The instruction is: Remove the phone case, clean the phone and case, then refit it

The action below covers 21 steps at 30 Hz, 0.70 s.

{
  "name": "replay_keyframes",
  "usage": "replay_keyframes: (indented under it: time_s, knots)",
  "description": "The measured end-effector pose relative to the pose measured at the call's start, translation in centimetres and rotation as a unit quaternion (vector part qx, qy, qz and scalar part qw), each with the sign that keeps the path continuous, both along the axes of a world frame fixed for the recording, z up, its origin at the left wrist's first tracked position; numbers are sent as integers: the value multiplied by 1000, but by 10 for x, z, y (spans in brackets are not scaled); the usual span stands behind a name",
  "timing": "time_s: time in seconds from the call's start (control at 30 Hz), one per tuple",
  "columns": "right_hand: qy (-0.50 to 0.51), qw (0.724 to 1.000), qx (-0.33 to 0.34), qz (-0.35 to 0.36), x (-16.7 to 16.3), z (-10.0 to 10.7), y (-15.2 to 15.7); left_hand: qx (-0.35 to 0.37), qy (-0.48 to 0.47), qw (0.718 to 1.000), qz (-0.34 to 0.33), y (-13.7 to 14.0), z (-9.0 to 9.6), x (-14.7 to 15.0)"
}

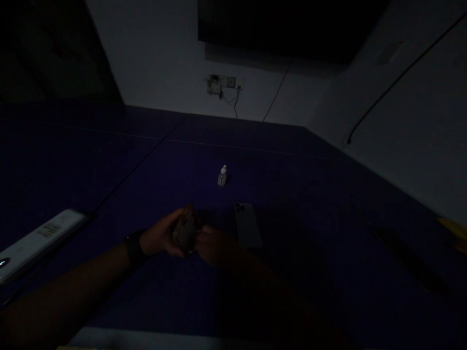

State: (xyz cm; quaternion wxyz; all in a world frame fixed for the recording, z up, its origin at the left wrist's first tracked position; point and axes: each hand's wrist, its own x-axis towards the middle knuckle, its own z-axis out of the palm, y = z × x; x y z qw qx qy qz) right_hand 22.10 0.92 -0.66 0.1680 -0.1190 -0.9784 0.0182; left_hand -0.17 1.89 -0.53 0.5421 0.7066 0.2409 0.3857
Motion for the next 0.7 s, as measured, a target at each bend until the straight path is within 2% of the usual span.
replay_keyframes:
  time_s: [0.13,0.33,0.43,0.5,0.7]
  knots:
    - [-7,999,24,27,-3,-4,0,-2,9,1000,3,1,-1,1]
    - [7,997,65,-30,-2,-5,9,8,13,1000,1,0,-1,1]
    - [17,997,77,-11,-2,-3,8,17,13,1000,7,0,0,1]
    - [27,996,81,1,-3,-3,7,16,14,1000,3,-1,1,2]
    - [9,998,63,-30,-4,-1,8,3,34,999,6,0,5,4]
